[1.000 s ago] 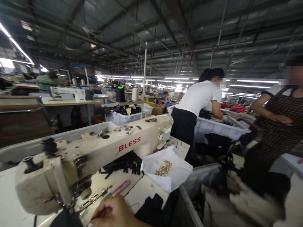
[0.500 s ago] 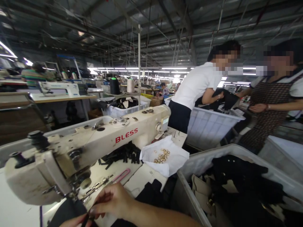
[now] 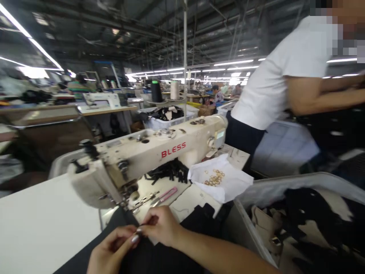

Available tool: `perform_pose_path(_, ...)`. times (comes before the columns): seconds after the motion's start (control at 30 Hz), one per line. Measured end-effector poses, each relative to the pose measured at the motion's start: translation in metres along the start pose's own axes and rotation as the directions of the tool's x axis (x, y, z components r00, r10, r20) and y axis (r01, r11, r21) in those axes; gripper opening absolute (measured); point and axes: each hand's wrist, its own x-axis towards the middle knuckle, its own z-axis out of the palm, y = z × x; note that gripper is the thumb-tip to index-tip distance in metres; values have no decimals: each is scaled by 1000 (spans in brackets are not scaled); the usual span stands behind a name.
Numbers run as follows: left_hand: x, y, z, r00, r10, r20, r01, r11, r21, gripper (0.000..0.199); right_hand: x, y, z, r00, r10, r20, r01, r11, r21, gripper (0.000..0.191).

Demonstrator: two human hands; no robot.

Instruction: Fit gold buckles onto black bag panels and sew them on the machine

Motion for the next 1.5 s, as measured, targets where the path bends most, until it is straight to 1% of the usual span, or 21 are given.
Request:
perform_pose_path(0.07,-4,11,4,1000,26,5,-26,998,-52,32,0,-2,1,999,-20,30,20,1000,2,35)
perform_pose_path(0.13,-4,15,5,999,42,26,-38,990,-135,30,0,-4,0,996,-48,77,49,999,-5,28)
perform_pose_path(0.2,-2,16,4,998,57,20,-51,973,-227,29,0,-6,0,989,-83,125,85,996,-16,23)
perform_pose_path(0.3,-1,15,1,998,65,-14,-66,948,-311,28,-2,-11,-1,975,-138,173,149,987,-54,24)
perform_pose_path(0.4,-1,17,0,997,70,-38,-79,939,-336,28,-4,-12,-1,969,-173,175,200,969,-147,24)
perform_pose_path(0.53,-2,19,0,998,33,-53,-49,940,-338,30,-2,-8,0,960,-233,153,268,924,-274,16)
perform_pose_path(0.63,-3,17,1,998,8,-69,-30,942,-333,30,-2,-5,2,932,-340,127,363,856,-368,10)
perform_pose_path(0.73,-5,14,2,997,28,-73,-51,941,-335,29,-3,-5,2,900,-414,138,431,792,-432,9)
perform_pose_path(0.8,-4,13,2,998,41,-49,-55,937,-344,28,-4,-6,2,897,-416,149,436,783,-443,9)
perform_pose_path(0.87,-3,13,1,999,38,3,-35,934,-355,29,-5,-8,1,909,-389,146,413,808,-420,12)
perform_pose_path(0.93,-2,14,-1,997,36,62,-12,931,-364,29,-5,-10,0,938,-314,144,346,872,-346,15)
perform_pose_path(1.03,0,17,-5,992,48,120,-1,930,-367,29,-3,-11,-2,975,-169,146,196,961,-195,18)
perform_pose_path(1.1,0,18,-6,989,53,141,3,929,-370,29,-3,-11,-2,983,-110,146,127,985,-117,18)
perform_pose_path(1.17,0,18,-7,985,73,159,-8,927,-376,28,-2,-10,-2,985,-92,145,104,992,-78,18)
perform_pose_path(1.23,-1,17,-7,983,107,148,-45,928,-371,26,-2,-8,-2,984,-104,145,118,989,-91,18)
perform_pose_path(1.3,-2,17,-6,986,131,101,-90,936,-340,25,-2,-7,-2,976,-162,142,185,969,-163,15)
perform_pose_path(1.4,-4,17,-5,990,138,26,-126,953,-275,27,-2,-5,-3,942,-311,126,335,890,-310,12)
perform_pose_path(1.5,-4,17,-4,991,136,-1,-132,958,-253,26,-2,-4,-3,910,-398,120,412,826,-385,11)
